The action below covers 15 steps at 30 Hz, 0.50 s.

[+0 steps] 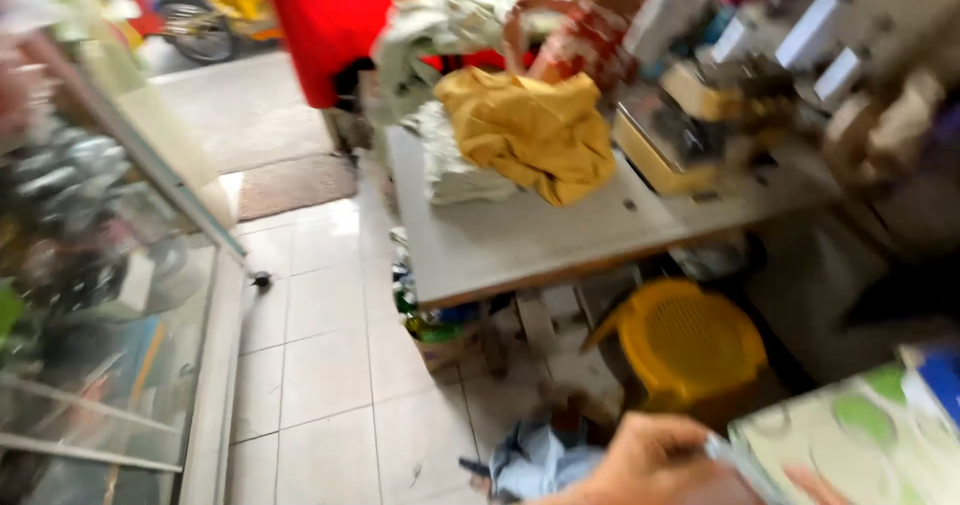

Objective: Measuring and marking denim fabric with a ruler and chalk

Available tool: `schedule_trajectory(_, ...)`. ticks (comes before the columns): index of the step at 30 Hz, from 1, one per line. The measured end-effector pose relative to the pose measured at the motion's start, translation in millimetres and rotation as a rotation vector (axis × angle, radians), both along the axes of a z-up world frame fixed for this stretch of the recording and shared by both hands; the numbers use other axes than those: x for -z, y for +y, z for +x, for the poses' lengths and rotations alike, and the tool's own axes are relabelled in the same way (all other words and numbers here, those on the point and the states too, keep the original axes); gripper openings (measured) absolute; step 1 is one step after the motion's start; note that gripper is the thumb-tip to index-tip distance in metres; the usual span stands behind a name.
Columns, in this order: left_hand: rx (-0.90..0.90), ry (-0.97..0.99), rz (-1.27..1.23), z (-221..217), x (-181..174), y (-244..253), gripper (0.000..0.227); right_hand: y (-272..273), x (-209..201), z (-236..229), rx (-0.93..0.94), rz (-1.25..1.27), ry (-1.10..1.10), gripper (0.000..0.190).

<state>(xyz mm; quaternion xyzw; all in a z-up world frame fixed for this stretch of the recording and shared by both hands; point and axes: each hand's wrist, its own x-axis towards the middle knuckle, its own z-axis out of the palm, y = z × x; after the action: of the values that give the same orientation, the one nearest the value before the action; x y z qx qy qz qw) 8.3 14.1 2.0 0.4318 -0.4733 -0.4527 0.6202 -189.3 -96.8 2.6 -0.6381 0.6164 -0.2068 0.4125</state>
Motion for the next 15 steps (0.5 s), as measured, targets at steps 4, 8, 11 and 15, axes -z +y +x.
schedule_trajectory(4,-0.191,-0.052,0.009,9.3,30.8,-4.4,0.006,40.6,-41.8,-2.1,-0.572,-0.510,0.063,0.014)
schedule_trajectory(8,-0.152,-0.029,0.029,21.4,34.9,-6.4,0.016,55.6,-78.8,15.6,-0.596,-0.513,0.000,0.014)
schedule_trajectory(11,-0.092,-0.021,0.059,29.2,10.6,-5.8,0.013,57.4,-81.7,20.1,-0.569,-0.561,0.007,0.008)
schedule_trajectory(15,-0.053,-0.114,0.082,39.5,3.1,-8.9,0.021,53.2,-78.5,20.5,-0.626,-0.618,0.003,0.011)
